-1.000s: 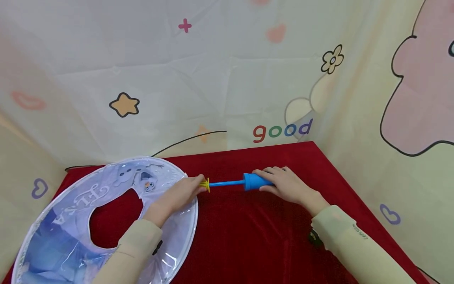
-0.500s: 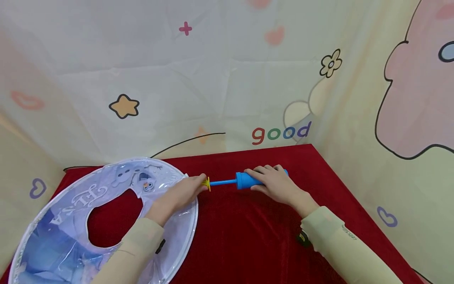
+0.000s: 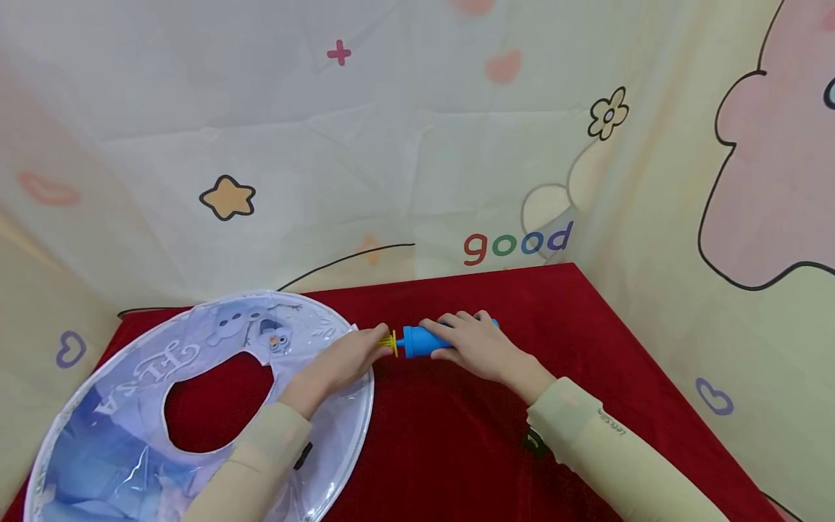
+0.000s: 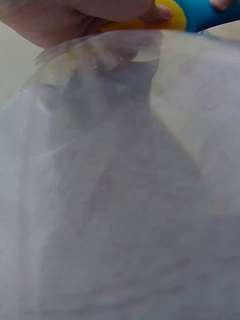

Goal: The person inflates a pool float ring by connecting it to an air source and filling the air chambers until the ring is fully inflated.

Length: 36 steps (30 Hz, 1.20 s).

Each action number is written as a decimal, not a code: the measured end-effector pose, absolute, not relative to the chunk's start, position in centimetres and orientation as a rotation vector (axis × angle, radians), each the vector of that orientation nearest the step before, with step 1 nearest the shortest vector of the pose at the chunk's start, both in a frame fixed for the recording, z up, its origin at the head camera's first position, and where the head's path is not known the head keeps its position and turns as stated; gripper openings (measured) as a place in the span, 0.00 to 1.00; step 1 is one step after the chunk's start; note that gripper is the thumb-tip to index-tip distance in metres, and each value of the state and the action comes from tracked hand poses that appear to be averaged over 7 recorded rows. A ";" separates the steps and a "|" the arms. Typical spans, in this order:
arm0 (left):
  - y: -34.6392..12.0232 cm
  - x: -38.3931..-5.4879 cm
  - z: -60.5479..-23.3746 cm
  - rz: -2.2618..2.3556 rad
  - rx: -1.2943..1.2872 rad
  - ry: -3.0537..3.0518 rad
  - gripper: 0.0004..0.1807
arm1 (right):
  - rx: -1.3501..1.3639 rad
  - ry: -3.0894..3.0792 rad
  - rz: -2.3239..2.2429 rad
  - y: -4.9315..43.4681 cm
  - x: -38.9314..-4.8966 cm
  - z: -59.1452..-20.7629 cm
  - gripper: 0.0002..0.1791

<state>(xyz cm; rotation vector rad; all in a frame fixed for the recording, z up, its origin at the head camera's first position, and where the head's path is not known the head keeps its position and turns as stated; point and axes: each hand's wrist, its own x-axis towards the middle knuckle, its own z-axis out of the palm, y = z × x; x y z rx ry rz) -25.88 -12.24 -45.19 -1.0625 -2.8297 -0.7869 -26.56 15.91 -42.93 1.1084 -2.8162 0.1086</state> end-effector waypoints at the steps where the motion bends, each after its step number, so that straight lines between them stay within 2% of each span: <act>1: -12.6 -25.9 -45.3 -0.801 -1.064 -2.826 0.08 | 1.115 -2.816 0.117 16.4 -26.7 -43.0 0.34; 11: -15.2 -26.0 -45.4 -0.826 -1.089 -2.747 0.06 | 1.089 -2.826 0.246 22.9 -28.0 -42.5 0.33; 16: -15.5 -26.2 -45.4 -0.873 -1.100 -2.748 0.06 | 1.054 -2.868 0.250 23.7 -28.1 -41.8 0.33; 22: -14.8 -26.7 -44.7 -0.828 -1.115 -2.707 0.04 | 1.067 -2.821 0.211 21.3 -28.1 -41.6 0.33; 31: -13.2 -26.1 -44.1 -0.762 -1.050 -2.812 0.07 | 1.069 -2.813 0.163 15.5 -27.0 -43.1 0.35; 36: -12.9 -26.0 -44.5 -0.780 -1.020 -2.852 0.08 | 1.095 -2.800 0.183 14.3 -26.8 -43.4 0.34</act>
